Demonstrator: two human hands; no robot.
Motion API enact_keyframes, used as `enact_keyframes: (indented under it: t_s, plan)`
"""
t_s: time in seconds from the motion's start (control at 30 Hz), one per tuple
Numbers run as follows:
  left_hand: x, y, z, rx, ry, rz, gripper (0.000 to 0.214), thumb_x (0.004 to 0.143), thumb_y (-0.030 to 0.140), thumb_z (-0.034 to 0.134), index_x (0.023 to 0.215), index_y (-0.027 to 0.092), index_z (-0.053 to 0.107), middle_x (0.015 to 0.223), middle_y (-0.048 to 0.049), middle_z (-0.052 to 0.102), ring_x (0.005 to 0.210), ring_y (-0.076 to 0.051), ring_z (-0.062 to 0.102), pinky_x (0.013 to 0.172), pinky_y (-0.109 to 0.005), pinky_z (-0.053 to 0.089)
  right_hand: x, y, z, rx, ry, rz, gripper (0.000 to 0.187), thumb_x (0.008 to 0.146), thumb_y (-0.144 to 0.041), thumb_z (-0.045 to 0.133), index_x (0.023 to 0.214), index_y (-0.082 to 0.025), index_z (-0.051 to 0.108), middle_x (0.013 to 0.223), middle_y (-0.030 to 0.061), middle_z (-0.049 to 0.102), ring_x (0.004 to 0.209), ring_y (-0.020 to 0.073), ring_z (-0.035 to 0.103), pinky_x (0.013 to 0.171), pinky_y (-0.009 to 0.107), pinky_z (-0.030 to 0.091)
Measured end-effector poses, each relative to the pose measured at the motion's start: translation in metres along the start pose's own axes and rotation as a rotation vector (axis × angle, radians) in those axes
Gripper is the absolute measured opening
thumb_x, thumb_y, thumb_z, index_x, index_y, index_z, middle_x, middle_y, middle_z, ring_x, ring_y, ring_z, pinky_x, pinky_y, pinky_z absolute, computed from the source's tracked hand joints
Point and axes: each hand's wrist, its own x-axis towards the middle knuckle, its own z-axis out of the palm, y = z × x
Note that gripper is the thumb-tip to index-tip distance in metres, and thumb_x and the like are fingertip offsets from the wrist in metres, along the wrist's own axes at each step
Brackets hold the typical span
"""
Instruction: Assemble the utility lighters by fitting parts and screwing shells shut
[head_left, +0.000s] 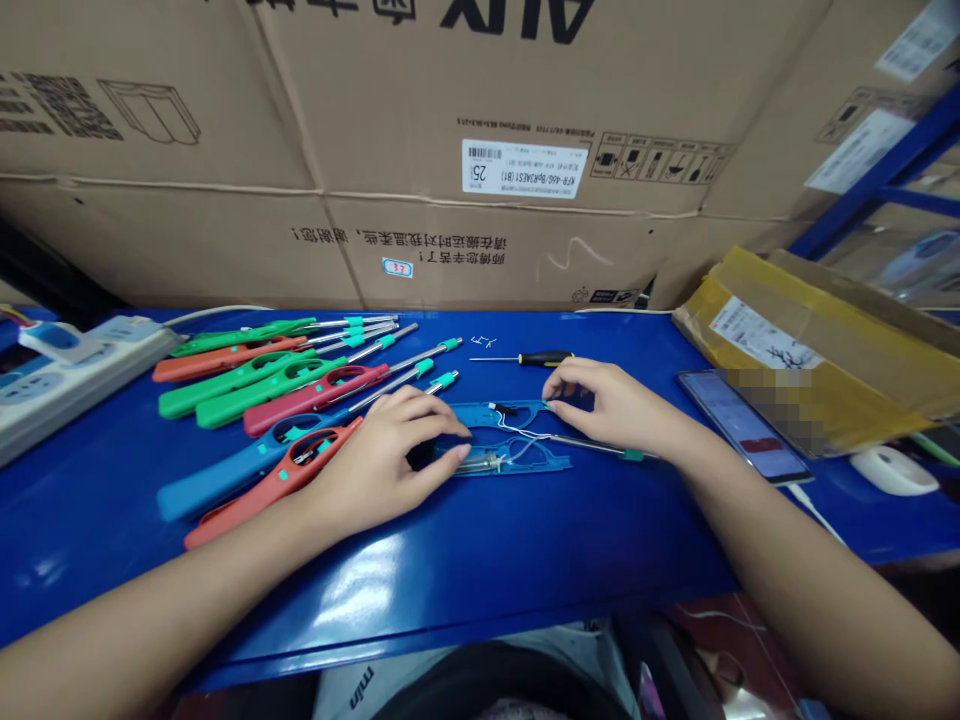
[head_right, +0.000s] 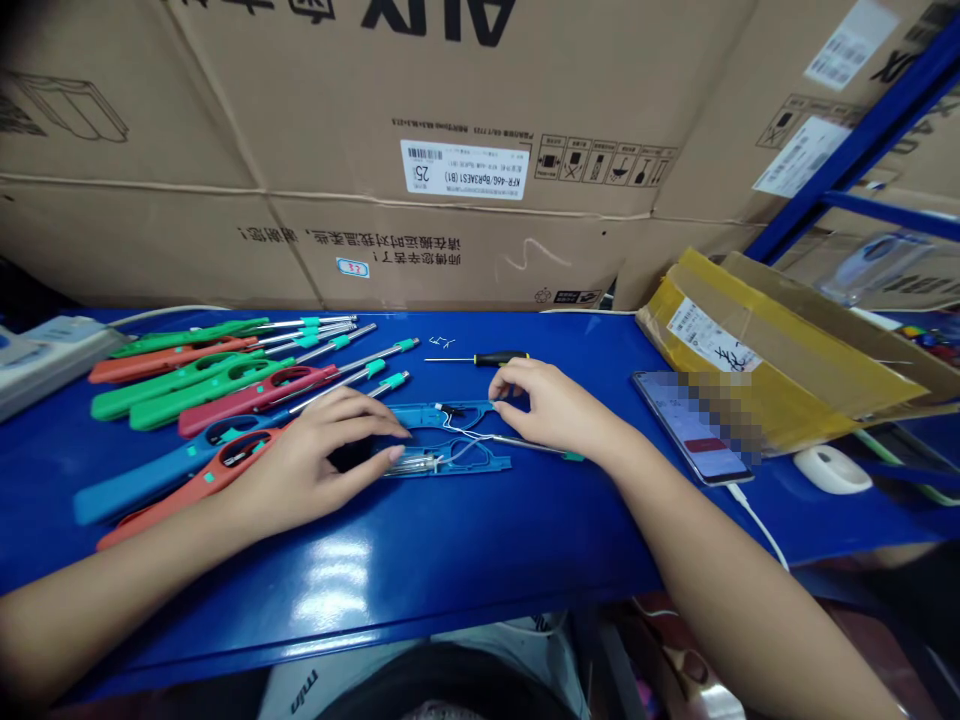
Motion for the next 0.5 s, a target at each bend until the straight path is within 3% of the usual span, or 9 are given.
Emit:
enact_keyframes:
  t_s: [0.17,0.37,0.5]
  plan:
    - [0.003,-0.012,-0.002,0.155,-0.043,-0.001,0.023,0.101,0.030,0.053,0.110,0.023,0.072,0.114,-0.0037,0.072,0.111,-0.024,0.060,0.100,-0.046,0.043,-0.003,0.000,-0.012,-0.020,-0.064,0.055,0.008,0.085,-0.015,0.058,0.088,-0.020,0.063,0.085,0.0025,0.066,0.075,0.0165,0.058,0.070,0.030,0.046]
    - [0.003,-0.007,0.000,0.195,-0.094,0.022,0.029,0.104,0.033,0.047,0.121,0.024,0.069,0.123,-0.0050,0.069,0.118,-0.025,0.058,0.103,-0.047,0.041,0.001,-0.007,0.003,0.016,0.036,-0.176,0.007,0.093,-0.026,0.062,0.093,-0.020,0.066,0.098,0.0050,0.067,0.100,0.0201,0.059,0.092,0.036,0.044]
    - [0.001,-0.002,-0.001,0.152,-0.070,0.032,0.026,0.098,0.042,0.059,0.114,0.024,0.069,0.116,-0.0049,0.068,0.110,-0.025,0.059,0.099,-0.045,0.043,-0.001,-0.012,0.006,-0.045,-0.071,-0.136,0.017,0.091,-0.038,0.067,0.087,-0.021,0.065,0.096,0.0040,0.066,0.094,0.0211,0.059,0.091,0.039,0.042]
